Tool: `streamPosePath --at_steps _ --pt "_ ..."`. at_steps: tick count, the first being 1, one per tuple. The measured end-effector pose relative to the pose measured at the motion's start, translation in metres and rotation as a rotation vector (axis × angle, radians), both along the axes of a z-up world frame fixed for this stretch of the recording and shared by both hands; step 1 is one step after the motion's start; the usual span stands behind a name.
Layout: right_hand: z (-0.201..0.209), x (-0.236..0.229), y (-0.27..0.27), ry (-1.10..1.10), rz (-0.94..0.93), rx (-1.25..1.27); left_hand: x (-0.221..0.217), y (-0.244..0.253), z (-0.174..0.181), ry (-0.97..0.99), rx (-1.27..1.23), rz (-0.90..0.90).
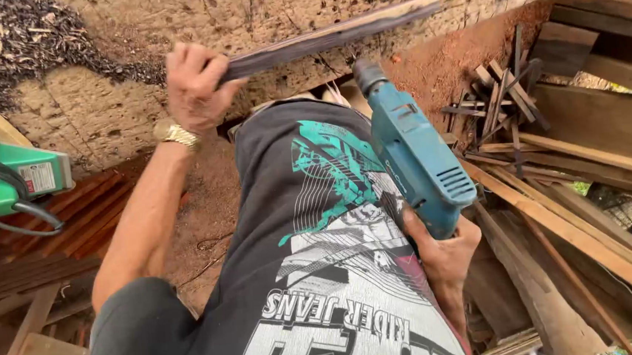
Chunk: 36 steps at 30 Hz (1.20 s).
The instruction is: Drilling holes into a wooden strip using an electric drill on a workshop workbench.
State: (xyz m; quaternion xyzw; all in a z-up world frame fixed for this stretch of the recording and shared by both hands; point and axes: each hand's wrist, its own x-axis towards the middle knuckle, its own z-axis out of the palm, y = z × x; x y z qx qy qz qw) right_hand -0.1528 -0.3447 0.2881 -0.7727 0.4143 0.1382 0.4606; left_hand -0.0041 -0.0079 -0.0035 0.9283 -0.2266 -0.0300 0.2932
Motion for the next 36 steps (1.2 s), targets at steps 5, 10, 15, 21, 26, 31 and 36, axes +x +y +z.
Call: streamPosePath --at_steps 5,10,15,21,26,31,36 --pt "-0.008 0.003 0.009 -0.061 0.168 -0.129 -0.009 -0.031 -0.019 -0.017 -0.068 0.006" --pt "-0.013 0.004 0.006 -0.087 0.194 -0.127 -0.013 -0.009 0.003 -0.024 -0.092 0.131" --pt "-0.008 0.015 0.004 -0.038 0.216 -0.123 -0.018 0.011 0.010 0.141 -0.188 0.164" --pt "-0.006 0.021 0.007 -0.036 0.250 -0.122 -0.022 0.009 0.005 0.193 -0.224 0.207" --pt "-0.006 0.019 0.006 0.013 0.235 -0.135 -0.021 0.007 0.007 0.188 -0.238 0.219" --pt "-0.006 0.019 0.005 0.006 0.239 -0.137 -0.021 0.006 0.010 0.165 -0.239 0.206" --pt "-0.008 0.020 0.003 -0.039 0.260 -0.111 -0.018 0.007 0.010 0.182 -0.257 0.206"
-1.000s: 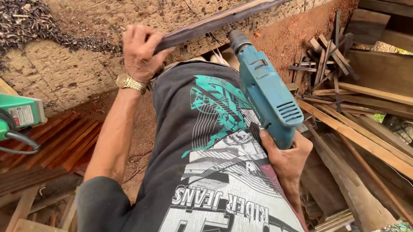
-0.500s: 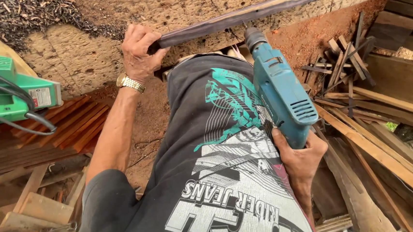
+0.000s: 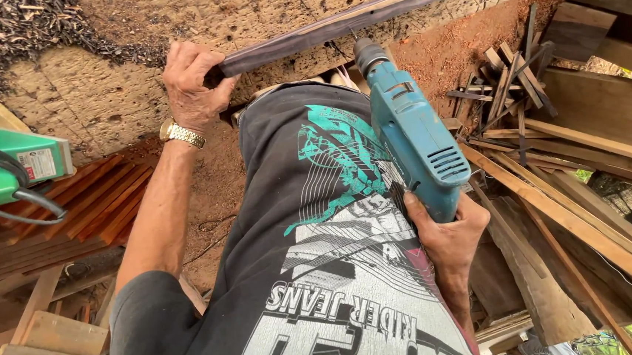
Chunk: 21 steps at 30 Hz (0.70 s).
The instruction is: Drilling holes into a wooden strip using an electric drill on a workshop workbench.
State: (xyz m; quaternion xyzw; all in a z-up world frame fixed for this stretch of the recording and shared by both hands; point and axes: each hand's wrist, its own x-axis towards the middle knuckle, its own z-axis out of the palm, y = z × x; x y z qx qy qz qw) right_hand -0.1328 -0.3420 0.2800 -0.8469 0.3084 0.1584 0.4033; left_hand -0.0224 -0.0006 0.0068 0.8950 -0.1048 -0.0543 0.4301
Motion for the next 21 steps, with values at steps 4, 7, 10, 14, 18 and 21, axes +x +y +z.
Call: streamPosePath --at_steps 4,7,10,14,18,21 --pt "0.0002 0.0000 -0.0008 0.017 0.001 -0.021 0.0012 -0.0013 0.0021 0.004 -0.009 -0.003" --pt "0.0014 0.0010 -0.0005 -0.003 0.032 -0.034 0.0002 -0.0011 0.0035 -0.005 -0.004 -0.010" --pt "0.0003 0.0002 -0.0011 0.009 0.006 -0.012 0.0003 -0.0019 0.0035 -0.005 -0.001 -0.008" --pt "-0.0014 -0.0006 -0.0023 0.006 -0.010 -0.011 0.0009 -0.0013 0.0001 0.007 -0.001 0.001" --pt "-0.0007 -0.0008 -0.0031 0.003 -0.015 0.003 0.0012 -0.0010 0.0014 -0.010 -0.003 -0.008" --pt "0.0001 0.0019 -0.0040 0.012 0.013 -0.020 0.0003 0.0000 0.0009 -0.011 0.003 -0.013"
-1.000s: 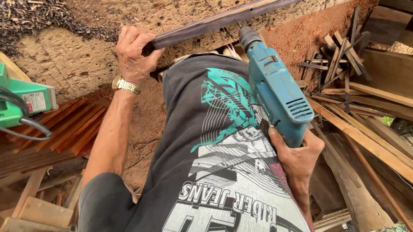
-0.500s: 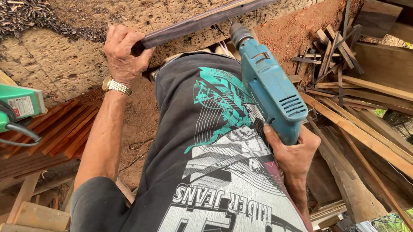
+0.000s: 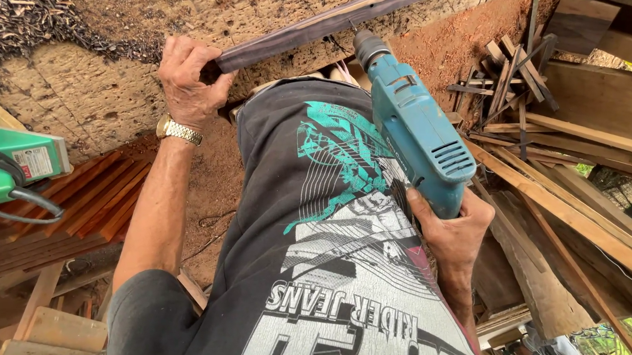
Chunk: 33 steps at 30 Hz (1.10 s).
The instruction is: Drilling holes into a wooden strip using an electric drill on a workshop workbench.
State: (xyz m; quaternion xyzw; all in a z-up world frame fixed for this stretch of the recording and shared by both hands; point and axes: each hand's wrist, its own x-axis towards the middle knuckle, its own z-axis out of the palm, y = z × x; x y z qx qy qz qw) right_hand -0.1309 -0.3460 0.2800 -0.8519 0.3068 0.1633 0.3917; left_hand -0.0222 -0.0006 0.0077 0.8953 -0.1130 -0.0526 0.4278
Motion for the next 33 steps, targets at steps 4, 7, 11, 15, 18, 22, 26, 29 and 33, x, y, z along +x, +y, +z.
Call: streamPosePath --at_steps 4,7,11,15,18,22,26,29,33 --pt "0.005 0.011 -0.001 0.032 0.013 -0.015 -0.001 0.000 -0.003 0.011 0.026 -0.014" --pt "0.012 0.021 -0.004 0.011 0.078 -0.044 0.006 -0.013 0.007 0.000 0.160 -0.090" --pt "0.018 0.030 -0.018 0.151 0.186 -0.112 0.018 -0.045 0.026 -0.125 0.311 -0.157" --pt "0.024 0.046 -0.029 0.245 0.324 -0.229 0.002 -0.080 -0.014 -0.316 0.166 -0.356" --pt "0.031 0.071 -0.030 0.299 0.338 -0.149 0.025 -0.108 -0.001 -0.302 0.104 -0.308" --pt "0.032 0.091 -0.050 0.330 0.545 -0.191 0.023 -0.128 -0.021 -0.169 0.171 -0.158" --pt "0.034 0.117 -0.043 0.415 0.567 -0.208 0.025 -0.120 -0.016 -0.185 0.162 -0.142" --pt "0.039 0.128 -0.034 0.443 0.544 -0.204 0.028 -0.124 -0.013 -0.175 0.132 -0.169" --pt "0.038 0.137 -0.021 0.441 0.533 -0.188 0.026 -0.122 -0.012 -0.183 0.182 -0.174"
